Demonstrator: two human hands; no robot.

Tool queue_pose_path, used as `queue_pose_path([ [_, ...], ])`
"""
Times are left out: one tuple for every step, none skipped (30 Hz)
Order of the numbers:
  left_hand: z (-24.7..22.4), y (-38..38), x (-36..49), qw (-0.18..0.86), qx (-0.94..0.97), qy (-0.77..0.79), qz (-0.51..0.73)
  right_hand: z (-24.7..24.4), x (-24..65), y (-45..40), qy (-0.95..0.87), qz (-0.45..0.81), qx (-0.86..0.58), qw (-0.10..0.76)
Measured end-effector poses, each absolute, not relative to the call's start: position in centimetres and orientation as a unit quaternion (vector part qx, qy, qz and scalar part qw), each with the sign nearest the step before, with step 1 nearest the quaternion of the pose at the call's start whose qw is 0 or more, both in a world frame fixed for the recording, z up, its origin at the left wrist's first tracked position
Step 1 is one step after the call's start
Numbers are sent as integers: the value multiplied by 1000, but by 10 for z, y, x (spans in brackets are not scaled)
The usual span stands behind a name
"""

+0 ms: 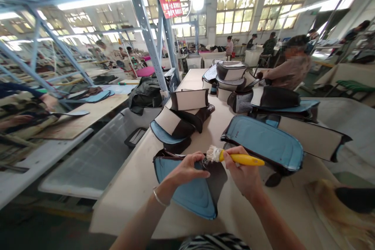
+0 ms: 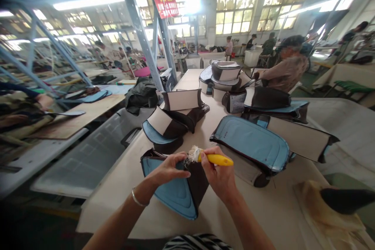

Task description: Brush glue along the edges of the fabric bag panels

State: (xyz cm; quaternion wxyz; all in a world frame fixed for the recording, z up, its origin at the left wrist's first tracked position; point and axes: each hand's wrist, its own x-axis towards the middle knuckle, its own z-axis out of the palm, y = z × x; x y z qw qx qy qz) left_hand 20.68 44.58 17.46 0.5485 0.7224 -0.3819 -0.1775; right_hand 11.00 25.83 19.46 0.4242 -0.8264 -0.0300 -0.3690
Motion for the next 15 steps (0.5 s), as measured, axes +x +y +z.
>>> queue_pose_path([
  [175, 447, 206, 558, 710, -390, -179, 194, 109, 260, -46, -353, -829, 432],
  [175, 447, 205, 567, 699, -396, -180, 194, 109, 260, -60, -341, -832, 434],
  [175, 448, 204, 574, 692, -399, -179, 194, 109, 261, -69, -339, -835, 428],
  [175, 449, 203, 580, 687, -400, -180, 194, 110, 260, -71, -350, -836, 417],
  [174, 450, 203, 582, 685, -399, -181, 194, 111, 260, -65, -369, -834, 405],
  [173, 450, 202, 582, 684, -399, -185, 194, 112, 259, -53, -388, -830, 398],
  [172, 451, 201, 580, 684, -400, -189, 195, 113, 259, -44, -399, -826, 397],
  [171, 451, 200, 576, 685, -403, -193, 196, 113, 259, -45, -394, -825, 402],
  [171, 452, 199, 572, 685, -406, -197, 197, 112, 259, -56, -377, -829, 410],
  [170, 452, 198, 569, 687, -407, -198, 197, 112, 260, -71, -357, -834, 414],
  [170, 452, 197, 569, 687, -407, -198, 198, 111, 261, -84, -345, -839, 411],
  [170, 452, 196, 570, 686, -406, -197, 198, 110, 262, -94, -348, -842, 402],
  [170, 452, 195, 574, 685, -403, -197, 198, 109, 263, -98, -363, -840, 391],
  [171, 451, 194, 578, 684, -399, -196, 198, 108, 264, -97, -381, -835, 386],
  [172, 451, 194, 583, 681, -398, -196, 198, 107, 265, -97, -391, -830, 387],
])
